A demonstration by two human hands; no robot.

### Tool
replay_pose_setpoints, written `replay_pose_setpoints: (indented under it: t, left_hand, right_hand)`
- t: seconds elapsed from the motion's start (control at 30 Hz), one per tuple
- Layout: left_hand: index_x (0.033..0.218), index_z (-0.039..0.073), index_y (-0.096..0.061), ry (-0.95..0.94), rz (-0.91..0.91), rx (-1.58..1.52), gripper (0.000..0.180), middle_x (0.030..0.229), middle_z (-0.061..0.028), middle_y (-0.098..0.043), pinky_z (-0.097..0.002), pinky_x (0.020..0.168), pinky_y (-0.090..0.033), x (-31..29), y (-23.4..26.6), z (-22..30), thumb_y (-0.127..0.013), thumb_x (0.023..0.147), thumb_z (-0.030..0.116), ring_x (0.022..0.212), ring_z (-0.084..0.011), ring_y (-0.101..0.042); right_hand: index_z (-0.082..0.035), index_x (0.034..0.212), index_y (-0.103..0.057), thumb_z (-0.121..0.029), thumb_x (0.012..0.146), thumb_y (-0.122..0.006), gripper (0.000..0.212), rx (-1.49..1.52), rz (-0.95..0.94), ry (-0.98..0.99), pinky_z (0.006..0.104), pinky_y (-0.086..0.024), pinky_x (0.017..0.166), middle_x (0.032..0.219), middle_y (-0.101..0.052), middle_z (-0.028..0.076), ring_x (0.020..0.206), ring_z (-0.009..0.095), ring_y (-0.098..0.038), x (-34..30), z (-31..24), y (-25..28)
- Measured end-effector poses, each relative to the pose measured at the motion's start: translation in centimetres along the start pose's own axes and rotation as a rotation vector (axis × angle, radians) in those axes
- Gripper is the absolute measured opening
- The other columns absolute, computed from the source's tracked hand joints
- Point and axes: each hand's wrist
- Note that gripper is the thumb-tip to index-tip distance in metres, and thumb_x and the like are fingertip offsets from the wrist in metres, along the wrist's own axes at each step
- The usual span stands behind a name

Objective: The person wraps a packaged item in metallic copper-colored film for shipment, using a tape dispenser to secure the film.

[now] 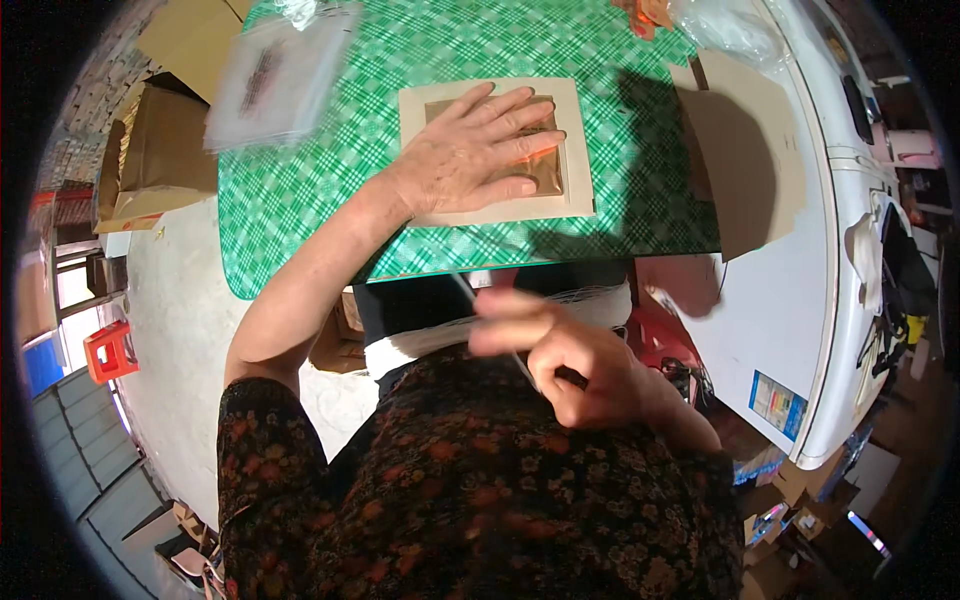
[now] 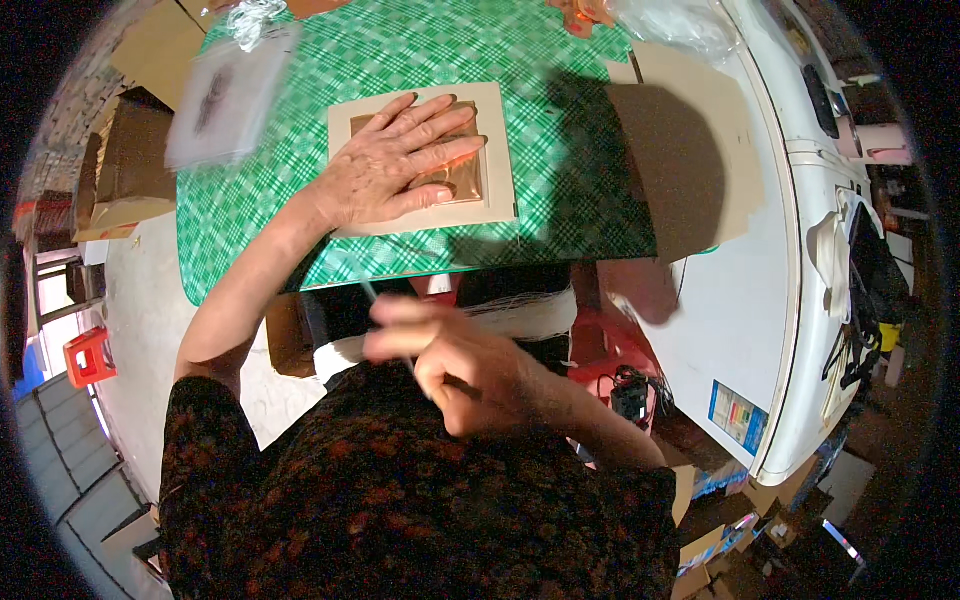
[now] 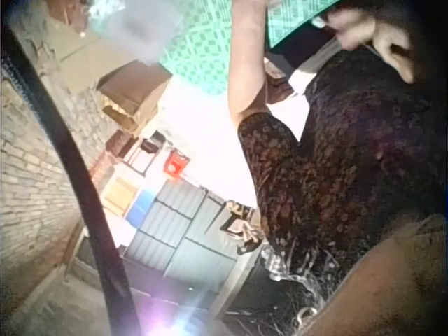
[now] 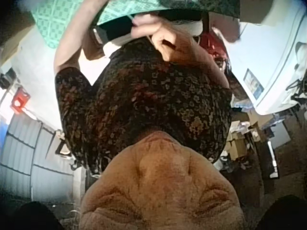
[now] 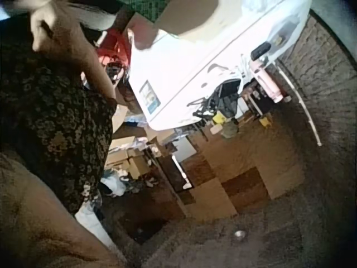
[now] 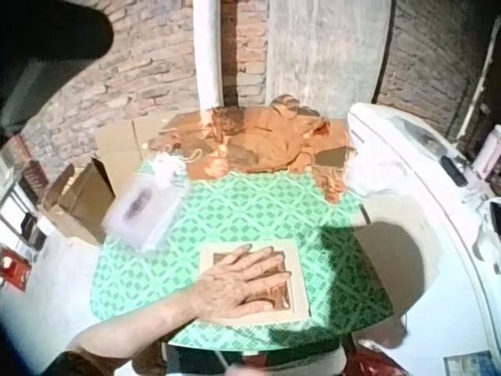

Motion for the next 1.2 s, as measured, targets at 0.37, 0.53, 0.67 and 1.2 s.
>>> replay_pose_setpoints:
  t: [0.37, 0.53, 0.67, 1.2]
  left_hand:
    - [0.161, 0.024, -0.043, -0.052, 0.035, 0.019, 0.068, 0.17, -0.007, -0.036, -0.0535, 0.133, -0.012, -1.1, -0.1, 0.7, -0.039, 0.106, 0.064, 0.16, -0.0292, -0.025]
    - [0.161, 0.023, -0.044, -0.07, 0.106, -0.009, 0.071, 0.168, -0.008, -0.038, -0.0554, 0.132, -0.016, -1.7, 1.5, 1.7, -0.045, 0.104, 0.065, 0.159, -0.0329, -0.025]
    - [0.157, 0.017, -0.049, -0.021, 0.207, -0.039, 0.073, 0.163, -0.0111, -0.045, -0.0565, 0.129, -0.024, -2.6, 3.5, 2.5, -0.055, 0.1, 0.062, 0.156, -0.0354, -0.033]
    - [0.136, 0.008, -0.067, 0.297, 0.122, -0.161, 0.051, 0.145, -0.009, -0.062, -0.0496, 0.12, -0.042, -13.6, 3.8, 7.3, -0.075, 0.092, 0.033, 0.142, -0.0288, -0.054]
  right_hand:
    - [-0.005, 0.11, -0.052, 0.008, 0.09, -0.055, 0.024, -0.449, 0.59, -0.544, 0.0283, -0.042, 0.059, 0.079, -0.045, 0.003, 0.065, 0.013, -0.044, -6.6, -2.0, 2.3]
    - [-0.008, 0.141, -0.056, -0.011, 0.088, -0.077, 0.057, -0.986, 0.358, -0.33, 0.0371, -0.049, 0.064, 0.091, -0.052, 0.006, 0.077, 0.02, -0.058, -8.2, 2.3, 3.4]
    - [-0.017, 0.148, -0.058, -0.02, 0.086, -0.082, 0.066, -1.16, 0.232, -0.382, 0.0417, -0.051, 0.065, 0.091, -0.052, 0.007, 0.081, 0.024, -0.06, -6.8, 3.4, 3.0]
    - [-0.011, 0.115, -0.076, 0.0, 0.078, -0.085, 0.039, -1.247, 0.309, -0.121, 0.0375, -0.049, 0.059, 0.085, -0.051, 0.006, 0.072, 0.023, -0.058, -4.5, 6.0, 4.2]
Point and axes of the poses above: each hand's wrist, its own x-axis towards the middle knuckle, its own y-axis out of the back of the hand, z = x × y
